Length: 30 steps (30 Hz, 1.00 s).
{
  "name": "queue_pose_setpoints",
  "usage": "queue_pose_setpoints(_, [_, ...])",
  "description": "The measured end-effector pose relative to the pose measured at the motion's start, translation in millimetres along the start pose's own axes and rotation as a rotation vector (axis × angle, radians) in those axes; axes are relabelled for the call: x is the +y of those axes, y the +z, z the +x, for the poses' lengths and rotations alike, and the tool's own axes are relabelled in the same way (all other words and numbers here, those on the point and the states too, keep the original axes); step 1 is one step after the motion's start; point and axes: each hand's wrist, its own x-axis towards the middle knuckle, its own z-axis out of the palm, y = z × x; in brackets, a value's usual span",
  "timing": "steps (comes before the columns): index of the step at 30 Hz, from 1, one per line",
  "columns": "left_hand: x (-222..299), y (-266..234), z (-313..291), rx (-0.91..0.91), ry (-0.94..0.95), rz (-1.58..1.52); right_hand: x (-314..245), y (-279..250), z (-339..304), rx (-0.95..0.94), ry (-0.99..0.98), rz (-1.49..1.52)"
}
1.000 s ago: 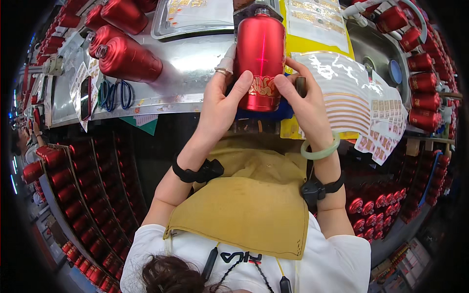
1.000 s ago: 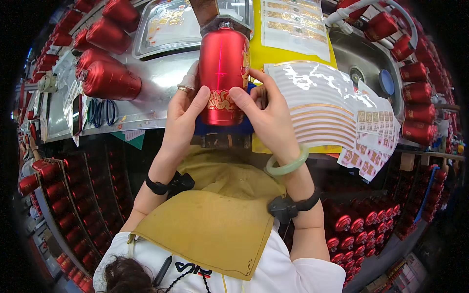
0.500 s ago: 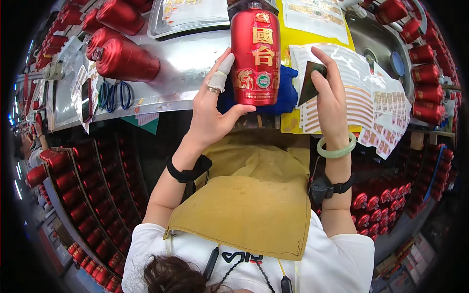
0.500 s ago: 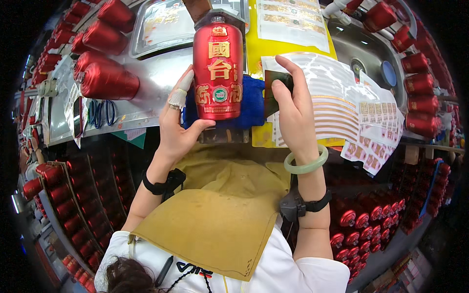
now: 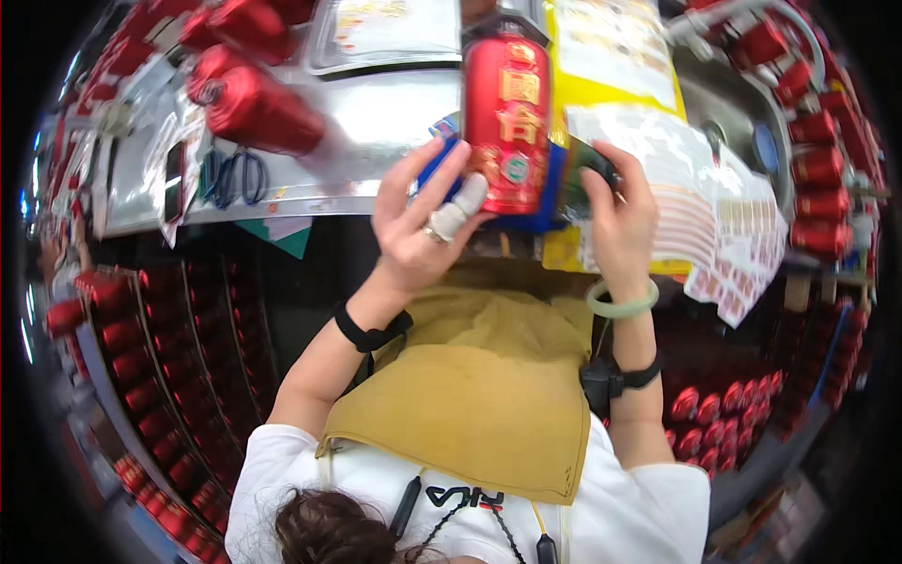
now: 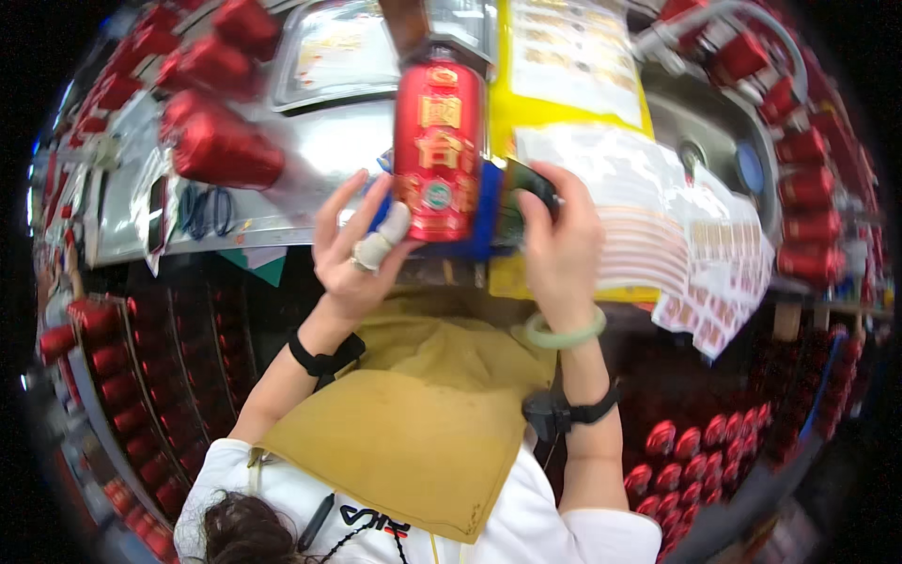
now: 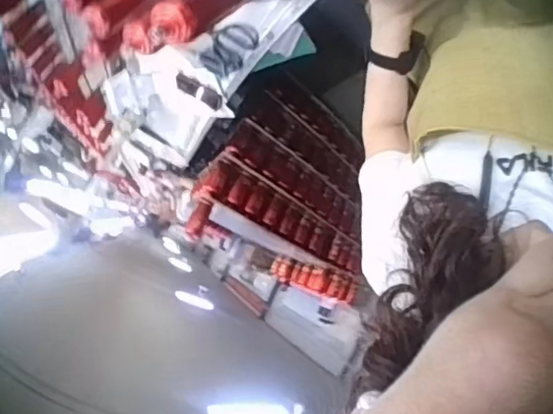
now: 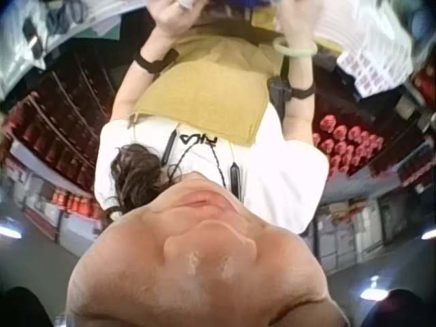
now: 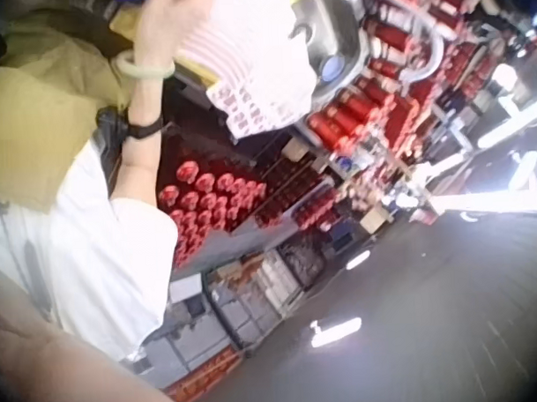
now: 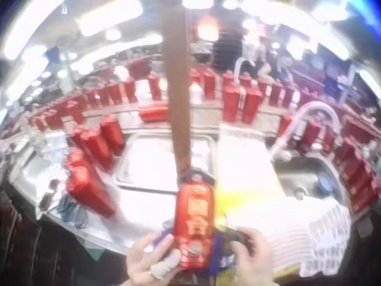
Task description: Applying decorative labels and seals to red metal liquor bottles on a factory assembly line.
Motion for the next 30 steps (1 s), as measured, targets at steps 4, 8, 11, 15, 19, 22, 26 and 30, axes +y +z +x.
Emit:
queue_pose_setpoints(4, [-8, -20, -11, -0.031, -0.013, -0.093, 1, -17, -12, 0.065, 0.008, 0.151])
queue_pose_setpoints(8, [-47, -89, -37, 0.186, -0.197, 0.179, 12, -24, -13, 0.07, 0.07, 0.258])
queue_pose_setpoints(11, [-136, -152, -42, 0.392, -0.359, 0.588, 15, -17, -8, 0.047, 0.056, 0.268])
queue_pose_setpoints(15, [-277, -228, -72, 0.216, -0.832, 0.947, 8, -11, -4, 0.002, 0.045, 0.237])
queue_pose_setpoints(19, [-351, -244, -67, -0.045, -1.08, 0.974, 1, -5, -6, 0.047, 0.006, 0.189])
queue_pose_setpoints(22, [-371, -245, -46, -0.238, -1.306, 0.882, -6, -3, -11, 0.095, 0.036, 0.226])
queue_pose_setpoints(26, [-386, -256, -48, -0.277, -1.295, 0.872, -8, -6, -13, 0.145, 0.048, 0.188])
queue_pose_setpoints(30, [-391, -263, -55, -0.247, -1.2, 0.883, -4, -2, -13, 0.14, 0.068, 0.226])
